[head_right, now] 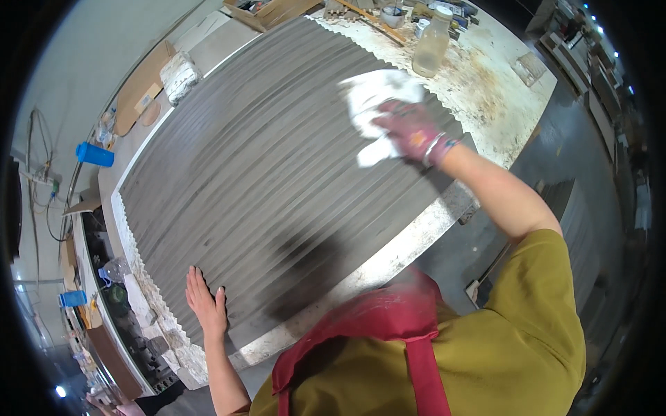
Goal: The person cleans a textured wood panel by hand using a white cloth, wiping the surface and edges repeatedly.
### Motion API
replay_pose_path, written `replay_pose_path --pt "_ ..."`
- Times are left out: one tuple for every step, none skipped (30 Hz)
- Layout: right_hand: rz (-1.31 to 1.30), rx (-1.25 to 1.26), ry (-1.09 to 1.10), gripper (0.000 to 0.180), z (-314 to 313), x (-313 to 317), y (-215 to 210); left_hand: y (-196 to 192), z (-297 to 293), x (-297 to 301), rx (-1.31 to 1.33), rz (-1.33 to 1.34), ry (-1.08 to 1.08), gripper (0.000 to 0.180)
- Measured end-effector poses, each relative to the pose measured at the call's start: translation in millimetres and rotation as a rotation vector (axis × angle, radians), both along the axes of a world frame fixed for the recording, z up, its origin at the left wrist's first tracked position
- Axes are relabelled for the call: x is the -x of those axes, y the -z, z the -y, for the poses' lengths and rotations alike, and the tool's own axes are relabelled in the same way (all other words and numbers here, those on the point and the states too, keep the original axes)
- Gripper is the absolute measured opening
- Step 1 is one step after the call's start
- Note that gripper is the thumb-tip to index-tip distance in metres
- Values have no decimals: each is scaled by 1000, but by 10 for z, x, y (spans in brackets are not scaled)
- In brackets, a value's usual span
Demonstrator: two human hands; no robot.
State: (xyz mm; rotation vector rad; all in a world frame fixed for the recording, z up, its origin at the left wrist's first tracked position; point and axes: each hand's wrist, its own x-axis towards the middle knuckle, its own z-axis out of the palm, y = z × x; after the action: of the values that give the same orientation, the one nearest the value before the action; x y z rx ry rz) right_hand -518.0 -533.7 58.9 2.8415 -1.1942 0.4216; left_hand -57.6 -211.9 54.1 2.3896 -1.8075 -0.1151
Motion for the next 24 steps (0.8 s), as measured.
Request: replay_pose_path --pt "-15 0 61 32 109 260 -26 8 5 15 9 -4 6 69" --pt "-55 -102 149 29 148 291 -156 11 11 20 11 0 10 69" --pt "-78 -82 126 27 132 248 -256 5 21 21 20 5 13 68" --pt "-97 -68 100 26 67 129 -308 4 11 16 22 15 15 68" --pt "-115 -54 74 24 -23 -18 -375 18 -2 20 24 14 7 68" --pt "-71 -41 76 22 -173 -279 -487 26 -28 8 23 16 -1 68" --pt "18 -10 69 23 -342 -424 -614 27 -20 8 27 17 3 67" --pt "13 -37 10 23 -243 -452 -439 18 -11 12 26 18 2 67" --pt "8 -64 -35 24 -150 -429 -130 -1 36 28 26 17 15 67" --pt "35 -41 -22 24 -145 -529 231 -10 71 53 23 17 24 67" --pt "58 -17 -5 24 -176 -711 438 -5 75 56 22 13 25 67" --pt "83 -70 -186 24 -397 -1043 164 19 21 26 28 7 11 67" --pt "91 -271 -255 24 -556 -1395 19 26 -7 12 38 5 7 67" --pt "137 -261 -241 23 -675 -1635 133 29 20 7 33 29 43 68" --pt "94 -43 -383 22 -775 -1793 80 27 18 21 19 25 33 68" --pt "-251 -160 -332 17 -851 -1940 -156 9 -7 22 1 27 14 68" --pt "-170 -126 -387 17 -806 -1889 -147 -4 -23 12 -16 29 -6 68" --pt "-20 -83 -390 17 -691 -1773 102 6 -36 -5 -21 36 1 68" --pt "125 -35 -388 16 -510 -1586 315 -8 2 -2 -17 31 19 68" --pt "197 -241 -356 21 -329 -1275 290 -12 -13 2 -13 27 17 68" --pt "210 -134 -388 20 -202 -956 108 -1 -39 0 -10 17 10 68" --pt "198 -146 -294 18 -15 -673 149 -4 -53 8 -8 21 8 68" --pt "116 -161 -161 15 128 -413 -27 -12 -42 8 -7 20 9 68" --pt "112 -222 45 14 304 -41 -33 -19 11 26 2 15 32 68"
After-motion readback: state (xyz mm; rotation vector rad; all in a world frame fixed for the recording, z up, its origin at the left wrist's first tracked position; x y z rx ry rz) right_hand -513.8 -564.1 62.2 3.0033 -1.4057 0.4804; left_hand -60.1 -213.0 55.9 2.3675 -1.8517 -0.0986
